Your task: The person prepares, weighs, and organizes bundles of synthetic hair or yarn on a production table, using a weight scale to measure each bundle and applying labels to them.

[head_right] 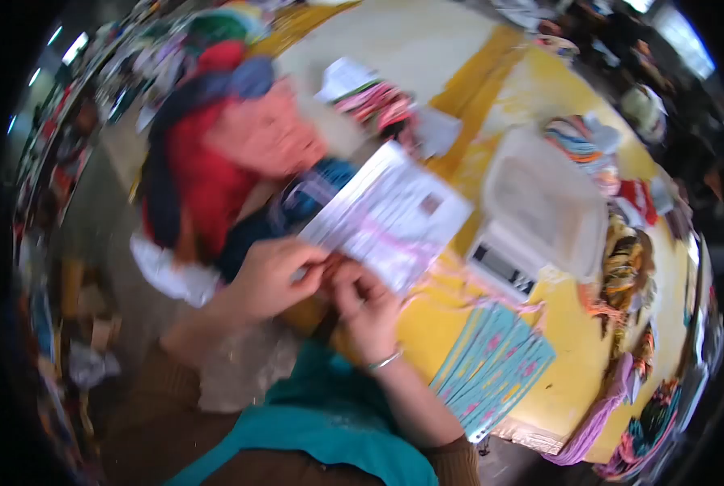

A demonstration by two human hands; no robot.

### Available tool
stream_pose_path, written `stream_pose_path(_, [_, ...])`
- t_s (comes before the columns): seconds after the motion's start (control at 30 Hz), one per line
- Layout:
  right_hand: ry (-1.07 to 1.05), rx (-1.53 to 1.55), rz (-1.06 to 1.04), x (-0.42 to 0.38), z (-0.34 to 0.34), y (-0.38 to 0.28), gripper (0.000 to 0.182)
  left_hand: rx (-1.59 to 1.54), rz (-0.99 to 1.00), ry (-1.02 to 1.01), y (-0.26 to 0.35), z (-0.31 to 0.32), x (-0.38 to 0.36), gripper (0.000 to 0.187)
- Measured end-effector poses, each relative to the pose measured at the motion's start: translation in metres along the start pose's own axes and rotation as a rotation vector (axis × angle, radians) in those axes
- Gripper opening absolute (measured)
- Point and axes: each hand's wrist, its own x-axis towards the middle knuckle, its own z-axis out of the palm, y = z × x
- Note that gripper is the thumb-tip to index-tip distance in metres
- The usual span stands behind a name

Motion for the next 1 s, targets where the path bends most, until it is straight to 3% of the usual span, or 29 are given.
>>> stream_pose_path(0.03, [-0.015, -0.095, 0.024, 0.005, -0.008, 0.013, 0.011, -0.028, -0.031, -0.068, -0.004, -0.002, 0.008, 0.015])
stream_pose_path(0.07, [0.037, -0.231, -0.097, 0.011, -0.006, 0.004, 0.015, -0.084, 0.024, -0.089, -0.010, 0.007, 0.041, 0.015])
stream_pose_path(0.13, [0.091, -0.615, -0.352, 0.020, -0.013, -0.008, 0.029, -0.203, -0.236, -0.137, -0.011, 0.002, 0.029, 0.014])
stream_pose_path(0.2, [0.011, -0.755, -0.508, 0.026, -0.013, -0.029, 0.029, -0.230, -0.337, -0.165, -0.010, 0.008, 0.033, 0.014])
stream_pose_path(0.4, [0.033, -0.628, -0.197, 0.003, -0.014, -0.046, 0.020, -0.133, -0.481, -0.344, 0.036, -0.007, 0.049, 0.013])
stream_pose_path(0.57, [-0.008, -0.592, -0.169, -0.029, -0.002, -0.077, 0.019, -0.091, -0.607, -0.414, 0.091, -0.046, 0.056, 0.014])
stream_pose_path(0.8, [-0.005, -0.576, -0.214, -0.051, 0.041, -0.131, 0.018, -0.127, -0.599, -0.199, 0.119, -0.099, 0.045, 0.010])
stream_pose_path(0.9, [0.034, -0.350, -0.051, -0.051, 0.072, -0.141, 0.016, -0.171, -0.525, -0.079, 0.122, -0.129, 0.050, 0.007])
stream_pose_path(1.0, [-0.024, -0.160, 0.007, -0.047, 0.113, -0.130, 0.016, -0.389, -0.653, -0.081, 0.103, -0.168, 0.033, 0.006])
